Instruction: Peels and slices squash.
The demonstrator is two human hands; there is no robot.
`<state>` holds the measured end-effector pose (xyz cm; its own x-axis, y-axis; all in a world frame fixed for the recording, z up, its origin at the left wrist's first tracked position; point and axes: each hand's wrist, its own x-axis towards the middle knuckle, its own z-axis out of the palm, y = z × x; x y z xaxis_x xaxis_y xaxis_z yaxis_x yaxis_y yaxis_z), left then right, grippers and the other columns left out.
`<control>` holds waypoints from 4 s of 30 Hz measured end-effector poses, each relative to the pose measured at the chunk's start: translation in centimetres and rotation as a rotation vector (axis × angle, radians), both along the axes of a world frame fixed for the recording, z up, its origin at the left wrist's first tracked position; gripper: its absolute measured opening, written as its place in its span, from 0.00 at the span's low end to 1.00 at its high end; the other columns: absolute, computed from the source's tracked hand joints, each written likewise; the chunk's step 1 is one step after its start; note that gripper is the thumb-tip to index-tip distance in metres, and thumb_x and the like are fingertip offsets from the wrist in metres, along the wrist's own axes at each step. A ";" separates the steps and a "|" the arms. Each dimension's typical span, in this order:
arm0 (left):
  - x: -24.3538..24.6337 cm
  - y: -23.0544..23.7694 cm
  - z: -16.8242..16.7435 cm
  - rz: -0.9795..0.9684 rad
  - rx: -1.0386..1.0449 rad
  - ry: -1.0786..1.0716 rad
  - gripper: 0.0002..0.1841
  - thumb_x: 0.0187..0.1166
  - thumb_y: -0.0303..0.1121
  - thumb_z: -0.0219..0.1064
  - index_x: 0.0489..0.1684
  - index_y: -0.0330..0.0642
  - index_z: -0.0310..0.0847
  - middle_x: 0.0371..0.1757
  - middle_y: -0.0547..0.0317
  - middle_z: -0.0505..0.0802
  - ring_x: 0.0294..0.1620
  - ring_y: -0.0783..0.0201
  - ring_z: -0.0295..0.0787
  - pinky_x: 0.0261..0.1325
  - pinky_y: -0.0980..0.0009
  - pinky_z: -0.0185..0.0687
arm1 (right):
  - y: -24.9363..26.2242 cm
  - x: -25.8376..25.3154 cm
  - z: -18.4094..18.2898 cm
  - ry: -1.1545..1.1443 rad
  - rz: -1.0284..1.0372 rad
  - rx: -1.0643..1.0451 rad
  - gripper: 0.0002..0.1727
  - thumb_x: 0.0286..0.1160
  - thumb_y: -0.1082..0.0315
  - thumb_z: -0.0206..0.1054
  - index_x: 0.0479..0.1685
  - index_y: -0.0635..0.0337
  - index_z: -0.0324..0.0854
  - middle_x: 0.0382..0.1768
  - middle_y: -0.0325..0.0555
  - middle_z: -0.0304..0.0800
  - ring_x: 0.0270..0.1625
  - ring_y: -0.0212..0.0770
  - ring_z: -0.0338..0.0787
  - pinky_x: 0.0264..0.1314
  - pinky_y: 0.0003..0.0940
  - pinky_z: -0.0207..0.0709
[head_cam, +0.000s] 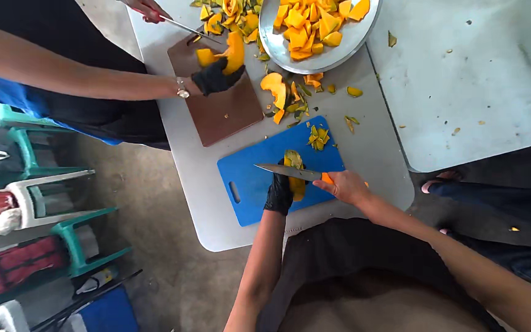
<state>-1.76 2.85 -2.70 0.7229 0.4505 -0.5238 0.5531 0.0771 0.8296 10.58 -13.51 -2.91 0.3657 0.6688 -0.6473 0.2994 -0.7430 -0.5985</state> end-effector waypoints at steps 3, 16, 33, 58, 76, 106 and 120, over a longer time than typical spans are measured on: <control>-1.1 -0.6 -0.6 0.003 -0.034 0.053 0.27 0.96 0.42 0.33 0.80 0.32 0.65 0.62 0.45 0.85 0.57 0.65 0.84 0.62 0.67 0.81 | 1.3 -0.4 -0.3 -0.037 -0.042 -0.050 0.43 0.84 0.32 0.53 0.48 0.73 0.84 0.41 0.67 0.90 0.54 0.66 0.90 0.57 0.63 0.77; -2.4 0.0 -2.3 -0.053 0.114 0.143 0.25 0.96 0.36 0.39 0.85 0.34 0.62 0.69 0.39 0.85 0.66 0.54 0.85 0.72 0.58 0.79 | 0.9 -0.1 -0.1 0.066 0.006 -0.050 0.42 0.85 0.33 0.53 0.47 0.73 0.84 0.40 0.67 0.89 0.51 0.66 0.90 0.56 0.65 0.77; -3.1 -1.7 -2.5 0.096 -0.428 -0.160 0.36 0.89 0.61 0.42 0.81 0.38 0.64 0.53 0.50 0.91 0.45 0.59 0.91 0.50 0.61 0.90 | 1.9 2.4 -3.5 0.072 -0.232 -0.172 0.46 0.87 0.33 0.45 0.42 0.75 0.84 0.43 0.71 0.87 0.53 0.69 0.88 0.57 0.69 0.76; -2.0 -1.2 -3.1 0.055 0.040 -0.033 0.28 0.94 0.44 0.35 0.73 0.30 0.69 0.55 0.48 0.84 0.51 0.67 0.82 0.60 0.67 0.80 | 3.8 -1.2 0.7 -0.088 0.025 -0.107 0.44 0.82 0.29 0.52 0.48 0.72 0.84 0.43 0.67 0.91 0.57 0.65 0.91 0.58 0.62 0.79; -3.6 -2.7 -1.3 0.056 -0.266 -0.109 0.33 0.93 0.50 0.38 0.81 0.27 0.63 0.57 0.44 0.89 0.51 0.60 0.89 0.58 0.61 0.88 | 2.0 1.5 -3.1 0.062 -0.253 -0.226 0.45 0.88 0.33 0.45 0.45 0.75 0.85 0.47 0.71 0.88 0.57 0.68 0.88 0.60 0.68 0.75; -3.7 0.5 -1.9 0.056 -0.118 -0.165 0.26 0.95 0.42 0.38 0.76 0.31 0.70 0.60 0.46 0.87 0.57 0.63 0.87 0.63 0.68 0.84 | 2.3 0.6 -0.8 -0.056 -0.001 -0.034 0.45 0.82 0.28 0.52 0.49 0.70 0.86 0.43 0.66 0.91 0.55 0.66 0.90 0.58 0.66 0.77; -3.1 0.0 -0.7 -0.253 0.474 0.102 0.25 0.94 0.31 0.45 0.85 0.28 0.63 0.77 0.31 0.80 0.79 0.45 0.77 0.83 0.53 0.66 | 1.9 -0.8 1.4 0.044 0.062 -0.049 0.43 0.85 0.31 0.50 0.50 0.71 0.84 0.40 0.65 0.89 0.52 0.64 0.89 0.56 0.63 0.76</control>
<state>-4.86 2.87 -3.41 0.7955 0.4729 -0.3787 0.5853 -0.4380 0.6824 9.76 -11.64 -1.49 0.2949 0.6561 -0.6947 0.3199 -0.7528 -0.5753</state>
